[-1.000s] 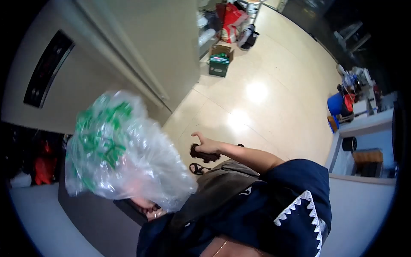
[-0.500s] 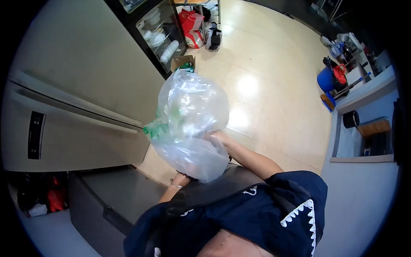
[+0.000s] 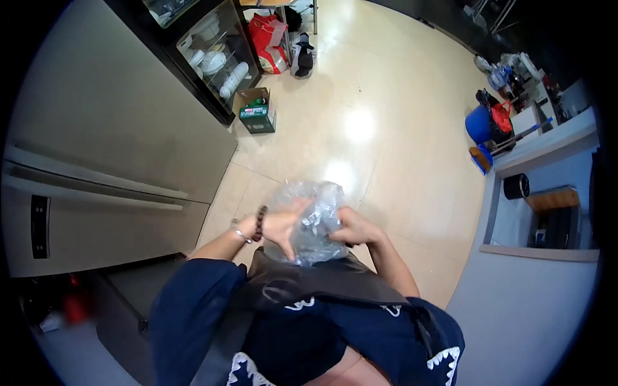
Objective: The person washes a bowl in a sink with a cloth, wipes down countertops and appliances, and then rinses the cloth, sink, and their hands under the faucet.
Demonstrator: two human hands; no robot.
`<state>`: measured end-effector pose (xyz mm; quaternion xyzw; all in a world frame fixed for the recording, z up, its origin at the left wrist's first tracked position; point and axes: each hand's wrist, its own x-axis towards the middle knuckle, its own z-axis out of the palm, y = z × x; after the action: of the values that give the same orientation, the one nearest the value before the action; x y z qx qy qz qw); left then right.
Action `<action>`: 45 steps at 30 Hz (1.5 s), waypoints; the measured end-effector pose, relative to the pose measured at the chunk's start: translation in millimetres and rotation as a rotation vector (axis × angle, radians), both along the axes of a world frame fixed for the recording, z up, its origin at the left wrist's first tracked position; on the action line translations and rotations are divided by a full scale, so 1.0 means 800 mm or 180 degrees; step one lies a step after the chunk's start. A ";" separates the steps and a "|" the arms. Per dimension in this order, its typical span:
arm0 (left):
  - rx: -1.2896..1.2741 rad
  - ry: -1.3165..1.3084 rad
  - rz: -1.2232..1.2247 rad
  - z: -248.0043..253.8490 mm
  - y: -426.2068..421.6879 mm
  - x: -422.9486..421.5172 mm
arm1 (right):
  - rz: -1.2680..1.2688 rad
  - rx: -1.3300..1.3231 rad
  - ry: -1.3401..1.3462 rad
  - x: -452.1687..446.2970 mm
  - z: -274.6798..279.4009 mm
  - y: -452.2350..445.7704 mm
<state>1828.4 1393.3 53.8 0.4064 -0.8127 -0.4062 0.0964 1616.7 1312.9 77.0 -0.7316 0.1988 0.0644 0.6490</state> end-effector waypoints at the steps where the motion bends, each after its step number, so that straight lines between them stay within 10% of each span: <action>1: 0.0585 0.0857 -0.0338 -0.033 -0.010 -0.005 | 0.0010 -0.0005 -0.0008 -0.004 -0.003 -0.006; 4: 0.2176 0.2429 0.0190 -0.086 -0.047 -0.046 | -0.1170 0.0353 -0.0393 -0.025 -0.009 -0.036; 8: 0.0708 0.2290 0.1235 -0.154 -0.118 -0.051 | -0.1635 0.0150 0.0067 -0.083 -0.010 -0.129; 10: 0.2601 0.2343 0.2215 -0.131 -0.180 0.000 | -0.2451 0.0579 -0.0091 -0.100 -0.017 -0.178; 12: 0.4429 0.5086 0.2807 -0.076 -0.234 0.024 | -0.2507 -0.0045 0.0798 -0.097 -0.056 -0.228; 14: 0.4135 0.5399 0.2828 -0.060 -0.294 0.025 | -0.2060 -0.1002 0.0349 -0.059 -0.092 -0.261; 15: 0.3829 0.5671 0.2837 -0.057 -0.320 0.020 | -0.2047 -0.0202 0.0801 -0.023 -0.064 -0.275; 17: 0.3683 0.5702 0.2944 -0.068 -0.371 0.012 | -0.1971 0.0210 0.0709 0.021 -0.078 -0.305; 18: 0.3534 0.5702 0.3029 -0.083 -0.394 0.013 | -0.2519 -0.0386 -0.1436 0.048 -0.104 -0.319; 20: 0.3521 0.5505 0.3042 -0.144 -0.421 0.019 | -0.3390 0.0053 -0.1094 0.076 -0.082 -0.347; 23: 0.0059 0.1164 0.2354 -0.084 -0.466 0.012 | -0.3300 -0.0411 -0.1220 0.092 -0.074 -0.401; 26: -0.1099 0.0889 0.1886 -0.079 -0.506 0.001 | -0.3311 -0.0050 -0.1030 0.104 -0.071 -0.448; 32: -0.0920 0.0089 0.0823 -0.074 -0.642 -0.007 | -0.3512 -0.0132 -0.0402 0.068 -0.097 -0.581; 34: -0.1074 0.1289 0.0928 -0.050 -0.685 -0.004 | -0.3637 -0.0325 -0.0529 0.060 -0.101 -0.631; 36: 0.2258 0.2181 0.1527 -0.077 -0.729 0.014 | -0.4106 0.0636 -0.1002 0.038 -0.097 -0.692; 41: 0.0620 0.1520 0.1783 -0.029 -0.870 -0.005 | -0.3864 0.1318 -0.1348 -0.008 -0.079 -0.831; 45: 0.1119 0.1976 0.0893 -0.151 -1.002 -0.040 | -0.2379 0.0140 -0.0465 -0.019 -0.079 -0.928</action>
<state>1796.2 592.1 -66.6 0.3817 -0.5993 -0.6260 0.3214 1601.5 570.6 14.1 -0.5972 0.4036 -0.2248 0.6557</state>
